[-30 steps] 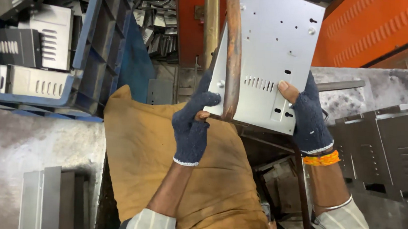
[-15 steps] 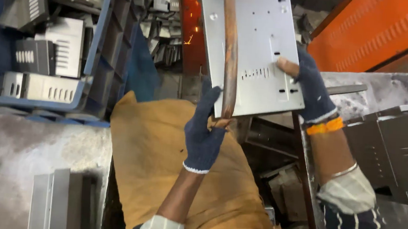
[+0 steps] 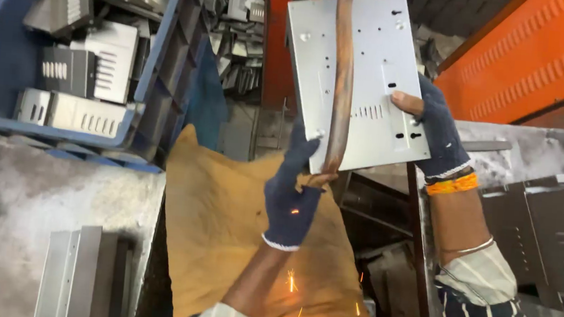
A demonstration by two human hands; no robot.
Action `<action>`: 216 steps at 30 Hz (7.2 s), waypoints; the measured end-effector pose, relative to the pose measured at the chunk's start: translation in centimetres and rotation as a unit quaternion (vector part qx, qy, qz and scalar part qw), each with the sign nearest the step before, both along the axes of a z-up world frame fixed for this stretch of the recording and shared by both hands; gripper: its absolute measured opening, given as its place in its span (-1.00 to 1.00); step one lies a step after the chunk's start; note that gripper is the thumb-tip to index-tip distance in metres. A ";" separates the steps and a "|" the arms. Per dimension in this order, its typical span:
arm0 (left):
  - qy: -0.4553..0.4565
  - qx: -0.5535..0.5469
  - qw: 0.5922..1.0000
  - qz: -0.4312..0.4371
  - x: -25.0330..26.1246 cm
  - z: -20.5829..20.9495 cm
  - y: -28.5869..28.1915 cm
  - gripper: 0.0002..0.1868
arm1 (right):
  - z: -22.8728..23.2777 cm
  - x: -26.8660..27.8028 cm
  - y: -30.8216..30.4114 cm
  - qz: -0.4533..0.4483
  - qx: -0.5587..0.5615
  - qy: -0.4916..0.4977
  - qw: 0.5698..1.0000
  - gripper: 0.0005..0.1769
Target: Using a spot welding machine to join metal components for enclosures.
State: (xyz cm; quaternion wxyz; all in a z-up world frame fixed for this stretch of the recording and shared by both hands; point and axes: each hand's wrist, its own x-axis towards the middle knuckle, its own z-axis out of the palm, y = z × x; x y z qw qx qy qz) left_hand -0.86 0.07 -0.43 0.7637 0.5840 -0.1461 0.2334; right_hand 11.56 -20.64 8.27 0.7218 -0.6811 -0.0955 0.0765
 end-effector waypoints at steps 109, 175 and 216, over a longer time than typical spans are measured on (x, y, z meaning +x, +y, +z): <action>0.288 0.149 0.935 0.142 -2.6 -2.4 8.9 -0.38 | -10.9 -15.3 4.1 -0.231 0.282 0.061 0.929 -0.55; 0.105 0.470 0.875 0.048 -6.0 10.4 -0.1 -0.55 | -10.2 -14.8 -3.2 -0.027 0.027 -0.132 0.990 -0.02; 0.364 0.112 0.923 0.047 -8.7 0.7 9.8 -0.69 | -10.1 -17.2 13.8 0.158 -0.254 -0.237 0.924 -0.81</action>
